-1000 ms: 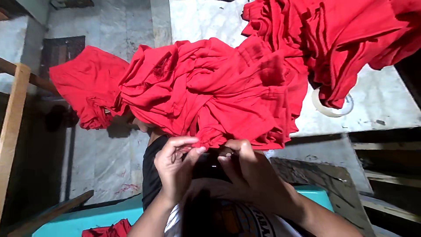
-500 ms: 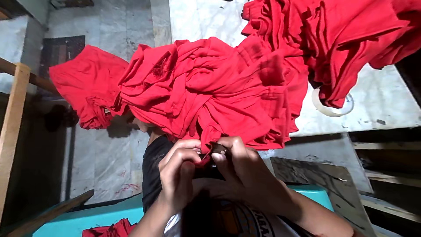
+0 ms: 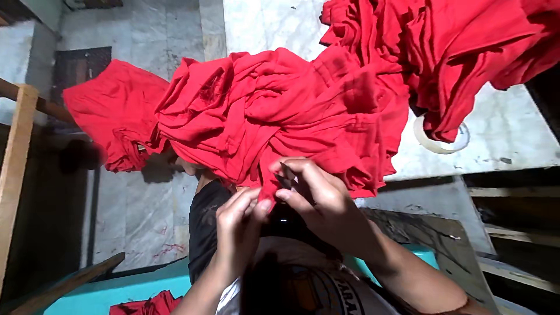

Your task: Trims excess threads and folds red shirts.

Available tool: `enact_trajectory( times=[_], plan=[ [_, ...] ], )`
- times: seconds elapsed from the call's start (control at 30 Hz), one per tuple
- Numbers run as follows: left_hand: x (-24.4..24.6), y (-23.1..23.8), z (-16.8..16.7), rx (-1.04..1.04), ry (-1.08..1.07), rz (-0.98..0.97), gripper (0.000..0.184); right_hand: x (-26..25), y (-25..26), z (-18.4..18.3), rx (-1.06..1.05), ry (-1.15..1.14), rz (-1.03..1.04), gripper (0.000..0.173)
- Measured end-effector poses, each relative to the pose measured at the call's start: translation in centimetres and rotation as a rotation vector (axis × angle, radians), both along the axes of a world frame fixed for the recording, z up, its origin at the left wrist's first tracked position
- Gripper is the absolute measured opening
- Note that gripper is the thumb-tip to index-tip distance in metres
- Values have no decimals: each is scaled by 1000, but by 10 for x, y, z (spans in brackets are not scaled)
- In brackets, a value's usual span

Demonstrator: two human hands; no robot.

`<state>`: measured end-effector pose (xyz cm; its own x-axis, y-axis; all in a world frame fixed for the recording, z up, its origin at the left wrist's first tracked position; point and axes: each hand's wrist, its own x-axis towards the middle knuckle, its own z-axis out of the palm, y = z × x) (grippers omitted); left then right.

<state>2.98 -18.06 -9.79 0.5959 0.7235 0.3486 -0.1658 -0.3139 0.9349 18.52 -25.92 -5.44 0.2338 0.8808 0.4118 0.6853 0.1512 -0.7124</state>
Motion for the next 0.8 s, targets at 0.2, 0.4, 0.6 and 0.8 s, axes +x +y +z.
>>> enact_trajectory(
  times=[0.2, 0.4, 0.6, 0.8],
  plan=[
    [-22, -3, 0, 17, -32, -47, 20, 11, -28, 2, -67, -182, 42, 26],
    [-15, -8, -3, -351, -254, -269, 25, 14, -33, -5, -71, -285, 93, 26],
    [-11, -8, 0, -112, -191, -224, 25, 9, -25, -9, -70, -325, 141, 24],
    [-7, -10, 2, -38, -169, -186, 21, 3, -23, -13, 3, -405, 48, 24]
  ],
)
